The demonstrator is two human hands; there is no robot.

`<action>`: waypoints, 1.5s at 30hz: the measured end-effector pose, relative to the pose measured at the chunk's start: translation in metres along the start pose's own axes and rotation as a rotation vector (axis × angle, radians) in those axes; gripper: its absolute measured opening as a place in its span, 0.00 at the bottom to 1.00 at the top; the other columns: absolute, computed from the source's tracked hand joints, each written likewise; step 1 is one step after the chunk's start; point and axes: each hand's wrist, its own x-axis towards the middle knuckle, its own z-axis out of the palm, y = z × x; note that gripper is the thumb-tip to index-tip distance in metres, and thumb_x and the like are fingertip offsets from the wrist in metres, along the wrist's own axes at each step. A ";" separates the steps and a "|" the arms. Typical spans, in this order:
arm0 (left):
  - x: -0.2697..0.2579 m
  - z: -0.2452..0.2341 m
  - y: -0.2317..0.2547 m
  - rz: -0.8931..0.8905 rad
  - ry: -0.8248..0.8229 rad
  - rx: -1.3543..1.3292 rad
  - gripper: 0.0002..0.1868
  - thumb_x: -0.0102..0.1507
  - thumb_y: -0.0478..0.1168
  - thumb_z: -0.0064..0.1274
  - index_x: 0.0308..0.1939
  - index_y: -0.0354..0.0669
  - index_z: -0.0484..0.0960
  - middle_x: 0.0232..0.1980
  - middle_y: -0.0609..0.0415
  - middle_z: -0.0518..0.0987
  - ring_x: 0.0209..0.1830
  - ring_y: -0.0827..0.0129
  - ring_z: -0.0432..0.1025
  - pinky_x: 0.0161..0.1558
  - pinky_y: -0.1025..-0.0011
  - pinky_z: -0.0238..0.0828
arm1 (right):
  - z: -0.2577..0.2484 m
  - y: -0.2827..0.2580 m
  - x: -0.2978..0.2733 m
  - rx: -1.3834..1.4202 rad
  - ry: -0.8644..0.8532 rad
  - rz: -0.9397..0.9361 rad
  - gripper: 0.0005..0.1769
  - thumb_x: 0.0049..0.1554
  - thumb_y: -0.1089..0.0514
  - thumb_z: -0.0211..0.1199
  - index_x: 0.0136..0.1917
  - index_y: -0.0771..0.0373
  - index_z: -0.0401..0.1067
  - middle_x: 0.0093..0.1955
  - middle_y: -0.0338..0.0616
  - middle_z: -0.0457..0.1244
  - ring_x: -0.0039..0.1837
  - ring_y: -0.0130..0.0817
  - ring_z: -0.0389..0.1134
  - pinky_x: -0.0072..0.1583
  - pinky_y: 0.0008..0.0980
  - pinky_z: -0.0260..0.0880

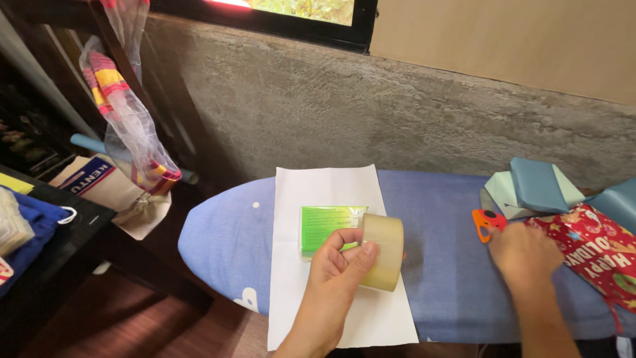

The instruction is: The person wraps a green rectangular box in red holiday wrapping paper on an ironing board. They unroll and fold the paper, place the box on it, cut tape with scissors, fold the paper around the box, and press and fold the paper edges at the ends of the box.

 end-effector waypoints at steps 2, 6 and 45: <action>-0.001 -0.004 0.000 -0.015 0.006 0.027 0.16 0.67 0.41 0.53 0.54 0.35 0.71 0.46 0.41 0.87 0.42 0.71 0.80 0.47 0.72 0.76 | 0.023 0.009 0.001 -0.006 0.048 0.003 0.28 0.58 0.35 0.66 0.48 0.64 0.83 0.54 0.60 0.72 0.57 0.61 0.73 0.56 0.54 0.74; -0.008 -0.018 0.001 -0.047 0.034 0.036 0.16 0.65 0.40 0.54 0.54 0.36 0.72 0.45 0.43 0.87 0.42 0.70 0.81 0.48 0.72 0.77 | 0.046 0.018 0.008 0.046 0.000 0.050 0.29 0.58 0.35 0.67 0.48 0.65 0.83 0.51 0.64 0.72 0.56 0.62 0.73 0.56 0.55 0.74; -0.069 -0.162 0.061 0.049 0.371 0.128 0.17 0.63 0.42 0.56 0.52 0.36 0.76 0.40 0.52 0.87 0.41 0.77 0.77 0.47 0.78 0.68 | -0.123 -0.198 -0.156 0.642 -0.015 -1.297 0.23 0.35 0.54 0.74 0.41 0.64 0.67 0.41 0.47 0.62 0.47 0.47 0.63 0.50 0.44 0.59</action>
